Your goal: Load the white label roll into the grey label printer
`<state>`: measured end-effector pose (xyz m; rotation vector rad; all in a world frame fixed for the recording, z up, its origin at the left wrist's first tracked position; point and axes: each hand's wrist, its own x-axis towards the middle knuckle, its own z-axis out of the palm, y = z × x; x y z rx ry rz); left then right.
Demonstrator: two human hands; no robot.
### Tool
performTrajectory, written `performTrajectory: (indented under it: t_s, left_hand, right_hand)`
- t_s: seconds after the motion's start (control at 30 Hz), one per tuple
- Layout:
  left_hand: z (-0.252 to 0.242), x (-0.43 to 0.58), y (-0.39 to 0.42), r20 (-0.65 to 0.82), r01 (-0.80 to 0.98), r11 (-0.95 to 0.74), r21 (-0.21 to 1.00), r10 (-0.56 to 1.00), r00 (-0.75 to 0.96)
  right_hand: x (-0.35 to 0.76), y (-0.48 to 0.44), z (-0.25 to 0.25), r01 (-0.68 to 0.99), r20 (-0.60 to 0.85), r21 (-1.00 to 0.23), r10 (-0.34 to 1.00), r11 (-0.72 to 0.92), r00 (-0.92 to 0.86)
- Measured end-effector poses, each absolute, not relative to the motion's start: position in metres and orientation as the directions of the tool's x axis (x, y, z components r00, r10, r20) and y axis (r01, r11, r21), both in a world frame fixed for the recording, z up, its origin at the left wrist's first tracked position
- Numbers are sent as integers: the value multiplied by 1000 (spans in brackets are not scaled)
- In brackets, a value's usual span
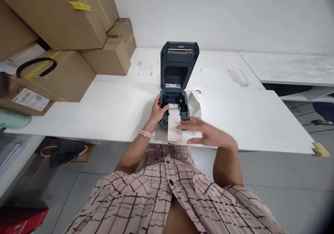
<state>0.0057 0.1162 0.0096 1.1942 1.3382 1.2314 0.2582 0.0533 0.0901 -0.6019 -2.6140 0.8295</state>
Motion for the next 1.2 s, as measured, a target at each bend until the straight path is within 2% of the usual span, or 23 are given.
performTrajectory:
  t_s: [0.07,0.13,0.2,0.3,0.4,0.5,0.63,0.77,0.87,0.97,1.07,1.2]
  left_hand:
    - [9,6,112,-36,57,42,997,994,-105]
    - [10,7,99,-92,50,97,994,992,-91]
    - [12,7,79,-158,51,160,986,986,-48]
    - [15,5,44,-206,64,204,977,978,26]
    - [14,1,19,-210,75,205,976,976,64]
    - [10,-5,10,-212,39,209,977,973,86]
    - [6,-14,11,-218,-53,217,975,976,-6]
    - [15,-12,23,-110,-69,102,992,986,-127]
    - [26,0,33,-31,0,32,999,983,-181]
    - [30,13,40,-54,20,58,998,988,-144]
    - [28,20,42,-78,-47,74,996,992,-95]
    - [22,21,43,-90,-107,77,991,989,-116]
  right_hand:
    - [264,83,116,287,371,-620,596,730,-712]
    - [261,129,134,358,590,-601,699,715,-405]
    - [249,186,143,385,662,-606,710,696,-242]
    - [225,263,149,355,628,-667,751,655,-205]
    - [208,288,153,311,570,-735,797,603,-198]
    - [206,244,148,309,619,-705,767,638,-171]
    - [212,131,121,426,669,-622,729,657,-147]
    - [205,54,73,524,632,-602,761,603,-150]
    - [196,38,39,570,608,-607,785,554,-116]
    - [190,40,16,627,617,-583,784,517,-72]
    - [187,42,6,620,629,-597,777,510,-32]
    - [184,43,2,570,646,-633,764,524,14]
